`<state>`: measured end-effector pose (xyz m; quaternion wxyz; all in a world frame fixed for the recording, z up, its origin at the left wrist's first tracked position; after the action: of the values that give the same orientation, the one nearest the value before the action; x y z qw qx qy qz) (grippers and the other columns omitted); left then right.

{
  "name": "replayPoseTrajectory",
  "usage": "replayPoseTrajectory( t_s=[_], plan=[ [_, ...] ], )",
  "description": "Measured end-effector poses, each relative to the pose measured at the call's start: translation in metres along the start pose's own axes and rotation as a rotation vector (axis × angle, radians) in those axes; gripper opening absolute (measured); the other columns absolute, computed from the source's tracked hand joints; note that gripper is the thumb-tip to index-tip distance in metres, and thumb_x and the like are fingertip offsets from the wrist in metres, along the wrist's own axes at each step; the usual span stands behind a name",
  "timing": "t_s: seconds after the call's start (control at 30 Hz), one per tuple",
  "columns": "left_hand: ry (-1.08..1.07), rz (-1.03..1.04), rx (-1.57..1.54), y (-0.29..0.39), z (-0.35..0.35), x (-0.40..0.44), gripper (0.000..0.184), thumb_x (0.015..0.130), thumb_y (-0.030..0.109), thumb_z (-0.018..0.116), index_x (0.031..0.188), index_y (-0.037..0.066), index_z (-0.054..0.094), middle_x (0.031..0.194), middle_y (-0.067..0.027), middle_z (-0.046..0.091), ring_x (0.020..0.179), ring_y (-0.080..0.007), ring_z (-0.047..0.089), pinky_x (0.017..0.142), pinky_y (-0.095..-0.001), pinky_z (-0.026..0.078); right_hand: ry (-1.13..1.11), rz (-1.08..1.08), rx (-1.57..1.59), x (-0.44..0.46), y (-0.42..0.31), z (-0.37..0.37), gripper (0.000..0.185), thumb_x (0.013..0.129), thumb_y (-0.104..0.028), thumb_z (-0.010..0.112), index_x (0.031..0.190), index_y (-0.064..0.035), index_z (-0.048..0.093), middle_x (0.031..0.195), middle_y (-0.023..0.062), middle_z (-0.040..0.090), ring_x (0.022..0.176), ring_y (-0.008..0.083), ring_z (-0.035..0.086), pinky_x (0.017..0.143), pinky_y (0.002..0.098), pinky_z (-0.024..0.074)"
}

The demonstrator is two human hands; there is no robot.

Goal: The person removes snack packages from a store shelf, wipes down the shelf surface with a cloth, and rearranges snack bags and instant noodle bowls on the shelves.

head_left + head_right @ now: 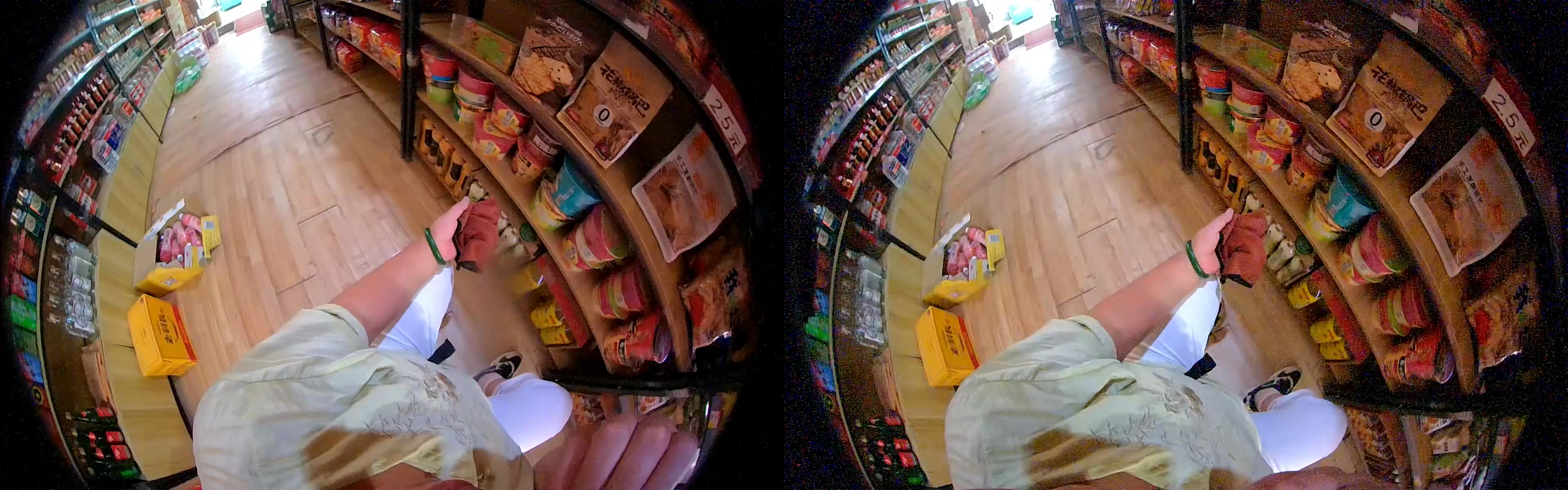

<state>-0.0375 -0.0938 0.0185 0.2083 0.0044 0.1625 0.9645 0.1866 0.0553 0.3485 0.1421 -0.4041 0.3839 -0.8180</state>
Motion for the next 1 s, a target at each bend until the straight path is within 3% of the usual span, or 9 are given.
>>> replayPoseTrajectory(
  t_s=[0.17,0.27,0.37,0.43,0.6,0.8,0.9,0.93,1.0],
  plan=[
    [0.014,-0.005,-0.054,-0.002,-0.002,0.002,0.044,0.089,0.039,0.037,0.11,0.004,0.052,0.1,-0.0108,0.06,0.087,-0.0265,0.058,0.08,-0.0423,0.045,0.011,0.021,-0.049,0.008,0.009,-0.008,0.022,0.076,-0.019,0.063,0.066,-0.0094,0.046,0.069,0.0016,0.045,0.062,0.0143,0.042,0.051,0.0232,0.0373],
    [0.022,-0.012,-0.048,-0.003,0.0,0.002,0.044,0.089,0.04,0.037,0.111,0.004,0.052,0.101,-0.011,0.059,0.09,-0.0267,0.057,0.082,-0.0425,0.044,-0.151,-0.046,0.024,0.003,0.012,-0.004,0.022,0.076,-0.021,0.063,0.067,-0.0081,0.048,0.073,0.0038,0.046,0.059,0.0148,0.042,0.051,0.0237,0.0386],
    [0.017,-0.002,-0.031,0.0,-0.003,0.001,0.044,0.089,0.04,0.036,0.114,0.005,0.049,0.103,-0.0112,0.058,0.093,-0.027,0.056,0.084,-0.0429,0.043,0.12,-0.04,0.022,-0.009,0.001,0.012,0.02,0.076,-0.021,0.064,0.066,-0.0089,0.05,0.068,0.0038,0.047,0.056,0.0148,0.044,0.053,0.0228,0.04],
    [-0.028,0.015,0.017,0.0,-0.004,0.001,0.044,0.09,0.039,0.035,0.114,0.005,0.049,0.103,-0.0111,0.058,0.093,-0.0268,0.056,0.084,-0.0426,0.043,0.277,0.091,-0.094,-0.018,-0.006,0.016,0.012,0.077,-0.021,0.062,0.076,-0.0092,0.06,0.078,0.0065,0.056,0.065,0.0192,0.053,0.06,0.0246,0.044],
    [0.006,0.023,-0.008,-0.001,-0.005,-0.001,0.044,0.09,0.039,0.035,0.113,0.005,0.05,0.103,-0.0118,0.058,0.093,-0.0274,0.056,0.084,-0.0424,0.043,0.065,-0.014,-0.037,-0.009,0.011,-0.002,0.015,0.077,-0.021,0.06,0.08,-0.0074,0.056,0.08,0.009,0.054,0.067,0.019,0.052,0.06,0.028,0.0446],
    [-0.104,0.016,-0.049,-0.004,0.004,-0.004,0.043,0.091,0.034,0.034,0.118,0.004,0.045,0.107,-0.0098,0.057,0.094,-0.0215,0.056,0.083,-0.0354,0.045,0.098,-0.133,-0.038,-0.078,-0.009,-0.061,0.019,0.077,-0.022,0.058,0.084,-0.0054,0.051,0.081,0.0119,0.052,0.069,0.0187,0.051,0.059,0.0321,0.0453],
    [-0.042,-0.025,0.061,-0.012,0.021,-0.005,0.043,0.091,0.035,0.033,0.118,0.004,0.046,0.108,-0.0094,0.057,0.096,-0.0218,0.055,0.085,-0.0361,0.044,0.482,-0.11,-0.11,-0.134,-0.013,-0.123,0.021,0.077,-0.022,0.056,0.087,-0.0043,0.048,0.082,0.0133,0.051,0.07,0.0186,0.05,0.059,0.0341,0.0457],
    [-0.046,-0.071,0.052,-0.016,0.024,-0.004,0.043,0.091,0.036,0.034,0.116,0.005,0.048,0.107,-0.0097,0.057,0.095,-0.0226,0.055,0.085,-0.037,0.043,0.79,-0.011,-0.171,-0.161,-0.005,-0.153,0.018,0.076,-0.015,0.056,0.09,-0.0058,0.049,0.079,0.0049,0.048,0.077,0.0147,0.047,0.073,0.0317,0.0416],
    [0.028,-0.086,0.117,-0.019,0.016,0.002,0.043,0.09,0.036,0.036,0.116,0.004,0.048,0.107,-0.0101,0.057,0.094,-0.0236,0.056,0.085,-0.0377,0.044,1.362,0.145,-0.155,-0.308,0.053,-0.248,0.02,0.079,-0.019,0.055,0.094,-0.0062,0.053,0.081,0.0058,0.054,0.07,0.0152,0.049,0.064,0.0286,0.043]
  ],
)
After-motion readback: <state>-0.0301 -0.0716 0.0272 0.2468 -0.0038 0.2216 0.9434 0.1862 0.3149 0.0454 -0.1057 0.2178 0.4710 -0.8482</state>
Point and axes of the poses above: each hand's wrist, its own x-axis towards the middle knuckle, its own z-axis out of the palm, y = z × x, the point moved 3 cm from there along x, towards the middle knuckle
